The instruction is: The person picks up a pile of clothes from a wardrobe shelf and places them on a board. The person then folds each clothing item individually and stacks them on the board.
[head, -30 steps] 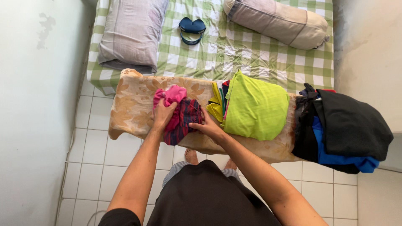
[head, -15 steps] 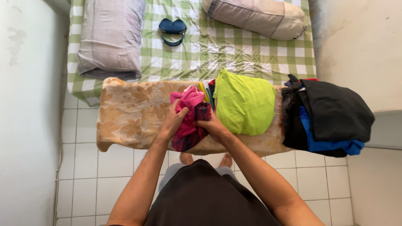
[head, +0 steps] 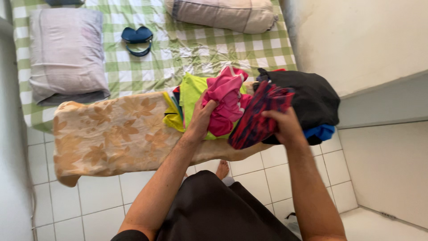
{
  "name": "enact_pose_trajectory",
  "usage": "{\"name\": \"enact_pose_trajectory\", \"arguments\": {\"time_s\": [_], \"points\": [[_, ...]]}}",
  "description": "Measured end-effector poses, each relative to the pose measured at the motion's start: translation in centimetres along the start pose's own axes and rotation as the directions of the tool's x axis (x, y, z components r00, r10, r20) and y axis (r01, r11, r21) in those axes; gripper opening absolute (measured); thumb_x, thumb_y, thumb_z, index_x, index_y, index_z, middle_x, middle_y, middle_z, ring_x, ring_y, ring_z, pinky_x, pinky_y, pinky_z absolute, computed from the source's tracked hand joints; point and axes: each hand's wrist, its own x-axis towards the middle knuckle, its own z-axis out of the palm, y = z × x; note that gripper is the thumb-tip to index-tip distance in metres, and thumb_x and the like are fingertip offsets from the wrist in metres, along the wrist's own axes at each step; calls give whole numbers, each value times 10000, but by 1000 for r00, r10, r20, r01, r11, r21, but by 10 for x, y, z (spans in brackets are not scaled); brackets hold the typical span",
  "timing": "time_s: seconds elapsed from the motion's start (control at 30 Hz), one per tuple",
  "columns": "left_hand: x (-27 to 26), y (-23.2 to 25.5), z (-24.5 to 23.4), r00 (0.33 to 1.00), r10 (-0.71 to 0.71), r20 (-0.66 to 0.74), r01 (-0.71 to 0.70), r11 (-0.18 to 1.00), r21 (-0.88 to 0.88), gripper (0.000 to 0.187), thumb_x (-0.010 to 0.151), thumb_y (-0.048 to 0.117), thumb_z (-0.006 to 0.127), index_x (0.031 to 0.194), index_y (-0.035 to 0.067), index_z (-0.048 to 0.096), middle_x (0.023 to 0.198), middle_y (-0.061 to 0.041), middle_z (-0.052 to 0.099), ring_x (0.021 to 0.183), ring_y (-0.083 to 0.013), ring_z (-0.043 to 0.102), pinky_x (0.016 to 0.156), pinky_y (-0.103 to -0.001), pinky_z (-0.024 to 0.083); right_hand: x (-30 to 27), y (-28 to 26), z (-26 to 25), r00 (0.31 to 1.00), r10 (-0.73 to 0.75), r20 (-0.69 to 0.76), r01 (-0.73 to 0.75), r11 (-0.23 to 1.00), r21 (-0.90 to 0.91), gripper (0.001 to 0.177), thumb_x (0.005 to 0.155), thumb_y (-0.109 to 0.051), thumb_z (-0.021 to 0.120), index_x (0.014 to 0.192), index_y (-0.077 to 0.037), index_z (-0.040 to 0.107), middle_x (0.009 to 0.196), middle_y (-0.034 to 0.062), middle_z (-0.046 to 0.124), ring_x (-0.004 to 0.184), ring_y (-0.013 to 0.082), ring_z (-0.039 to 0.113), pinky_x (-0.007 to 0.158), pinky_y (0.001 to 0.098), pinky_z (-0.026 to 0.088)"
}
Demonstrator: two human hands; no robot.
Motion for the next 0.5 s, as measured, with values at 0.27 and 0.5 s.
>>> {"name": "enact_pose_trajectory", "arguments": {"time_s": [0.27, 0.5], "points": [[32, -33, 95, 997, 44, 65, -56, 978, 201, 472, 971, 118, 576, 1429, 15, 526, 1203, -89, 659, 1065, -146, 629, 946, -313, 543, -14, -116, -95, 967, -117, -227, 27, 931, -363, 423, 928, -229, 754, 1279, -15, 654, 1180, 74, 738, 1077, 162, 709, 954, 325, 570], [41, -65, 140, 984, 156, 87, -178, 905, 387, 478, 957, 78, 579, 1429, 16, 529, 1211, -72, 658, 1102, -131, 611, 971, -286, 524, 31, -100, -175, 935, -345, -80, 43, 333, -942, 825, 1050, -570, 623, 1527, 68, 409, 1455, 316, 512, 1376, 418, 489, 1131, 468, 380]]}}
